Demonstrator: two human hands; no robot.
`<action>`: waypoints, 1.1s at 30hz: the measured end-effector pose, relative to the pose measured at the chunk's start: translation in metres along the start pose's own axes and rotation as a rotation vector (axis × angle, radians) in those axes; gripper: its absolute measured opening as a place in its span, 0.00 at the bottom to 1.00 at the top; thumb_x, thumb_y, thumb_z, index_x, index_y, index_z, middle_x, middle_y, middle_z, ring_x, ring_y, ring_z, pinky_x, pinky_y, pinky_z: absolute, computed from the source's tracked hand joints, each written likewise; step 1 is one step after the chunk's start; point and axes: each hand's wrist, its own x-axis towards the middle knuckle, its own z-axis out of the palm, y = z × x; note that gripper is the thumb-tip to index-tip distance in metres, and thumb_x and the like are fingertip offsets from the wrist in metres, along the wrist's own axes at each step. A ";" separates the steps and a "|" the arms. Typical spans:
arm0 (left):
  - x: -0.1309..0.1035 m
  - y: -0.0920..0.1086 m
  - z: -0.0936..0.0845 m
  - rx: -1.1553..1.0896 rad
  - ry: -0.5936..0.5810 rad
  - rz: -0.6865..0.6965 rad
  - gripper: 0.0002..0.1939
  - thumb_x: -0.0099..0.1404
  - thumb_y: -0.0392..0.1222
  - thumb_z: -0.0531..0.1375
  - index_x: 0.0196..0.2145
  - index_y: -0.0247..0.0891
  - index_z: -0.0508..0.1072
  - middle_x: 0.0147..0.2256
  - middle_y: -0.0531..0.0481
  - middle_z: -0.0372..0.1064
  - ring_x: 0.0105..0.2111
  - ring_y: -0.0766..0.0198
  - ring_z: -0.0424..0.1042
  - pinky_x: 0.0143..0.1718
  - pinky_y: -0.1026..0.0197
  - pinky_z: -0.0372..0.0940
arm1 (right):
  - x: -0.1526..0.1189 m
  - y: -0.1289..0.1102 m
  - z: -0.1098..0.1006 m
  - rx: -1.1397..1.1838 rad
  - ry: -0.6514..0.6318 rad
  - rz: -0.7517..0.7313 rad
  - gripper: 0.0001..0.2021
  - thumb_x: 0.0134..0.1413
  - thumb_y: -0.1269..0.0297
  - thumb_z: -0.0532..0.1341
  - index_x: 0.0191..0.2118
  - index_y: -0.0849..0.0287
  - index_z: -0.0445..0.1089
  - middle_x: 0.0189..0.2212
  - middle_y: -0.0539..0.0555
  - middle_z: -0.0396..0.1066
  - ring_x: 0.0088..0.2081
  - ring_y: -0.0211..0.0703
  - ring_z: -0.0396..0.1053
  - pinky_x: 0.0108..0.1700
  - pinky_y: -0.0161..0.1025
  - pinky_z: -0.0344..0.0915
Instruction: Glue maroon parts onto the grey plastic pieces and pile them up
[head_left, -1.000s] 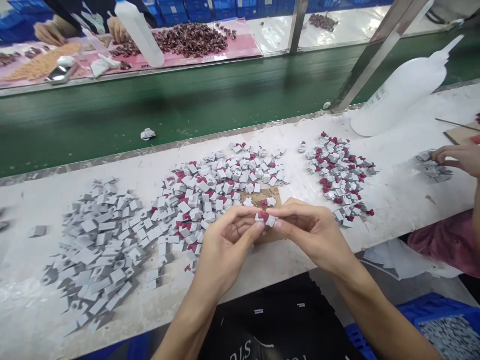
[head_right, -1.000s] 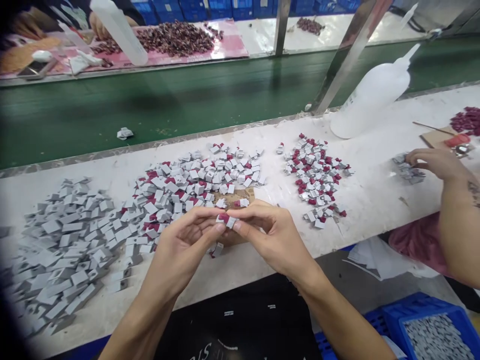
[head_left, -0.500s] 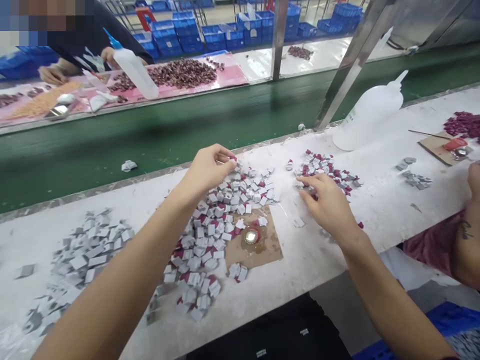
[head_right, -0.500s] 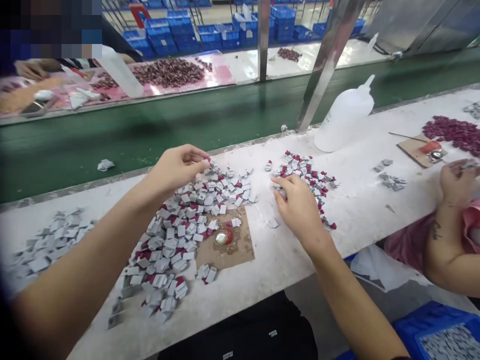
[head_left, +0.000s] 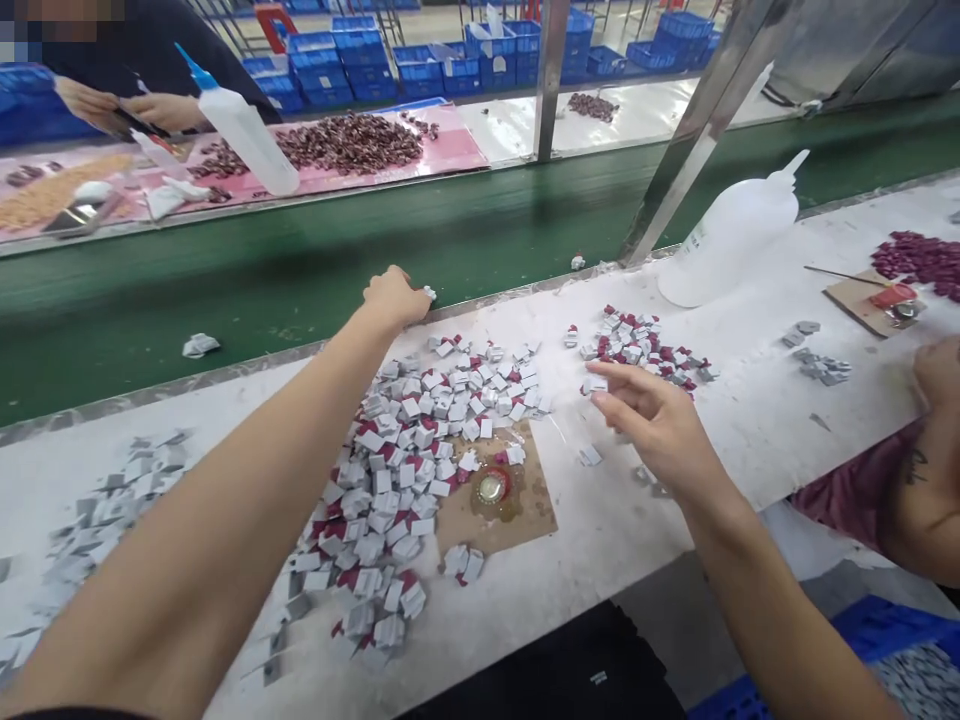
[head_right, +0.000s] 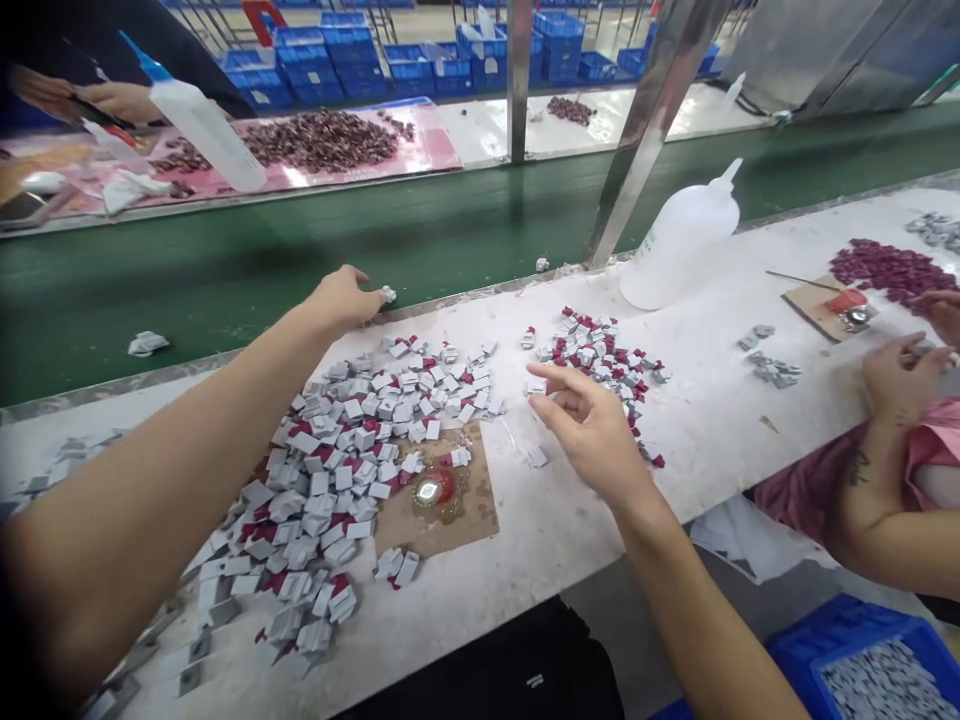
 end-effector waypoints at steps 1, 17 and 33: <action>-0.009 -0.001 -0.006 0.000 0.001 0.018 0.29 0.63 0.35 0.76 0.60 0.33 0.77 0.65 0.22 0.74 0.62 0.29 0.76 0.60 0.34 0.71 | -0.005 -0.003 0.002 0.136 -0.030 0.039 0.17 0.69 0.52 0.72 0.56 0.54 0.85 0.29 0.49 0.76 0.30 0.45 0.74 0.33 0.43 0.73; -0.307 -0.095 0.016 -0.689 -0.321 0.367 0.09 0.85 0.46 0.61 0.48 0.46 0.82 0.43 0.49 0.83 0.45 0.55 0.81 0.50 0.54 0.72 | -0.102 -0.032 0.037 0.276 -0.242 -0.075 0.06 0.68 0.61 0.77 0.48 0.44 0.89 0.44 0.54 0.87 0.44 0.49 0.87 0.45 0.38 0.87; -0.332 -0.242 -0.011 0.163 0.392 0.134 0.14 0.81 0.47 0.62 0.59 0.43 0.78 0.54 0.35 0.78 0.57 0.32 0.72 0.60 0.35 0.66 | -0.118 -0.014 0.035 0.031 -0.071 0.002 0.04 0.67 0.56 0.77 0.44 0.44 0.90 0.37 0.53 0.87 0.34 0.48 0.86 0.38 0.38 0.86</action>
